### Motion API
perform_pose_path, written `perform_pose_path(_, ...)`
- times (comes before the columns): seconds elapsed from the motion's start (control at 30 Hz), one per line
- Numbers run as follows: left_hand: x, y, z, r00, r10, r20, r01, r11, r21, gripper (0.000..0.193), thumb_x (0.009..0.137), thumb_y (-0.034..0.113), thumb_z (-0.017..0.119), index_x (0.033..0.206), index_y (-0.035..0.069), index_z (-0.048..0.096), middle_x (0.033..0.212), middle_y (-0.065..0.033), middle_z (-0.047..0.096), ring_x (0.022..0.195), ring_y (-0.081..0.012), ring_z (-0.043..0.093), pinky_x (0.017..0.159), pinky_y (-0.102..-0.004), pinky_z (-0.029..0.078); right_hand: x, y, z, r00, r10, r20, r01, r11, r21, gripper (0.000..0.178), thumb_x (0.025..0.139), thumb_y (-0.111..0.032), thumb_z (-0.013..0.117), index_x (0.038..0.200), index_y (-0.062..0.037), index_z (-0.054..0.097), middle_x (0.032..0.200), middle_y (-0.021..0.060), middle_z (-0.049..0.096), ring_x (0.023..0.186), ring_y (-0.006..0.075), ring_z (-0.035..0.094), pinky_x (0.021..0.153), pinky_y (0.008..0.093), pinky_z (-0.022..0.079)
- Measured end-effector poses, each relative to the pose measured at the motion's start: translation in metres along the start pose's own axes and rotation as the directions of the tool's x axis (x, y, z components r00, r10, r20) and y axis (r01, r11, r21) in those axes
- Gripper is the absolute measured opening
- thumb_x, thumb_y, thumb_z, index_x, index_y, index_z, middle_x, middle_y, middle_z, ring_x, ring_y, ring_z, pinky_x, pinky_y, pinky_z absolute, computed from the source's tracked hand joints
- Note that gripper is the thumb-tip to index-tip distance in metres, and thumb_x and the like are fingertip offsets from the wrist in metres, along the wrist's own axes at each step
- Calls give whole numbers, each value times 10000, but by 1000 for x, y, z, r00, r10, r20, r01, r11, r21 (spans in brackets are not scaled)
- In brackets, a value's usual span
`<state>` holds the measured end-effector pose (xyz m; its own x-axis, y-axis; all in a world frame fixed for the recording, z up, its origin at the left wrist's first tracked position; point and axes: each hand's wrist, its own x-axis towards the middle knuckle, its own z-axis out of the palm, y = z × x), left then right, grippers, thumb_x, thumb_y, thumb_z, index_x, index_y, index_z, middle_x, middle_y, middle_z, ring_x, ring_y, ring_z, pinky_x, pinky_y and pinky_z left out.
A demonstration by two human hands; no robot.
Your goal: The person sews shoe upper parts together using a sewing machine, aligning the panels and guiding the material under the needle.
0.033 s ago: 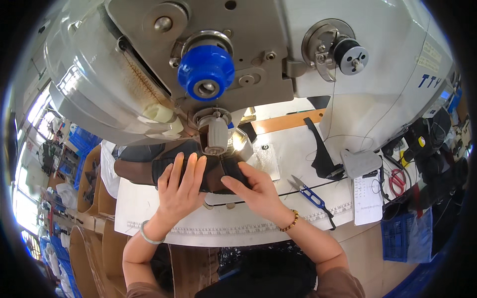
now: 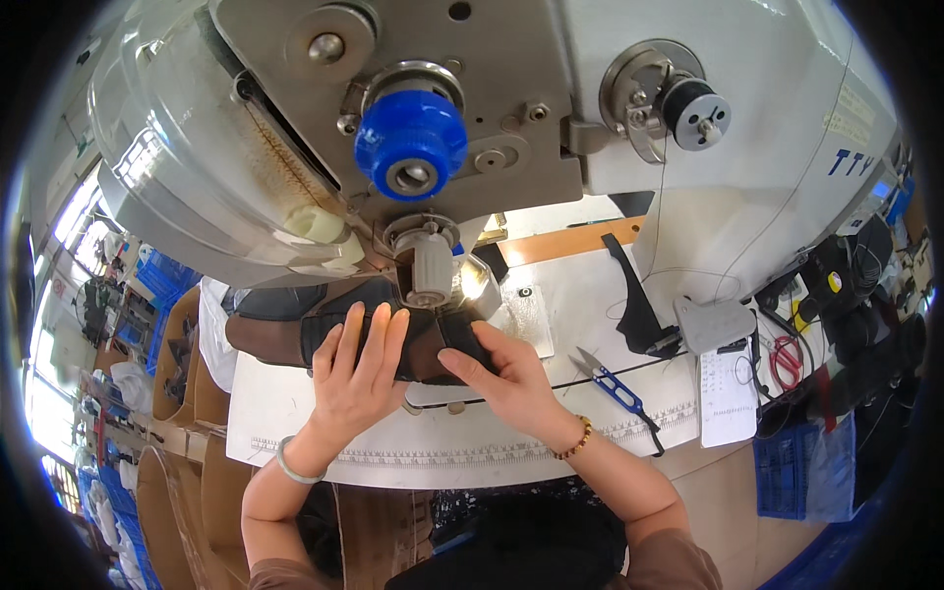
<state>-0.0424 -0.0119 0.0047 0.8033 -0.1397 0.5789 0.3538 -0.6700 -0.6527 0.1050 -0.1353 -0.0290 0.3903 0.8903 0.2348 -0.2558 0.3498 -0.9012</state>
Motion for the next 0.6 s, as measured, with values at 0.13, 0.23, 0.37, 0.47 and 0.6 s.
perform_pose_path(0.13,1,-3,1,1000,28,3,-28,1000,4,403,802,148,488,1193,89,561,1171,-69,529,1007,-247,567,840,-319,402,2,-2,2,1000,3,-28,-4,999,-44,125,873,-114,611,912,-13,550,807,-51,516,716,-1,424,595,159,367)
perform_pose_path(0.23,2,-5,4,999,34,-17,-34,999,5,397,801,158,488,1184,89,565,1152,-67,540,991,-238,572,829,-317,403,2,-2,3,1000,-10,-28,7,995,-100,113,877,-111,604,905,-15,552,799,-54,512,710,-3,418,586,162,363)
perform_pose_path(0.37,3,-6,5,999,30,-14,-30,999,14,392,799,161,486,1176,93,567,1147,-65,540,986,-233,572,833,-318,398,5,-1,5,997,-24,-70,19,997,-77,116,881,-117,599,913,-9,570,785,-56,526,693,-2,419,580,164,363)
perform_pose_path(0.47,6,-9,6,1000,19,5,-19,1000,-11,402,792,164,485,1180,96,563,1148,-62,538,1001,-234,563,851,-322,388,7,-2,7,996,-18,-82,15,999,-35,124,886,-121,592,914,-2,574,799,-49,546,694,3,427,586,166,370)
perform_pose_path(0.6,7,-12,7,999,22,47,-20,999,-37,422,784,180,492,1193,99,553,1149,-54,534,1044,-238,540,889,-327,366,11,-3,8,997,-23,-79,19,999,-51,136,893,-122,580,945,3,576,833,-37,575,721,8,461,618,170,399)
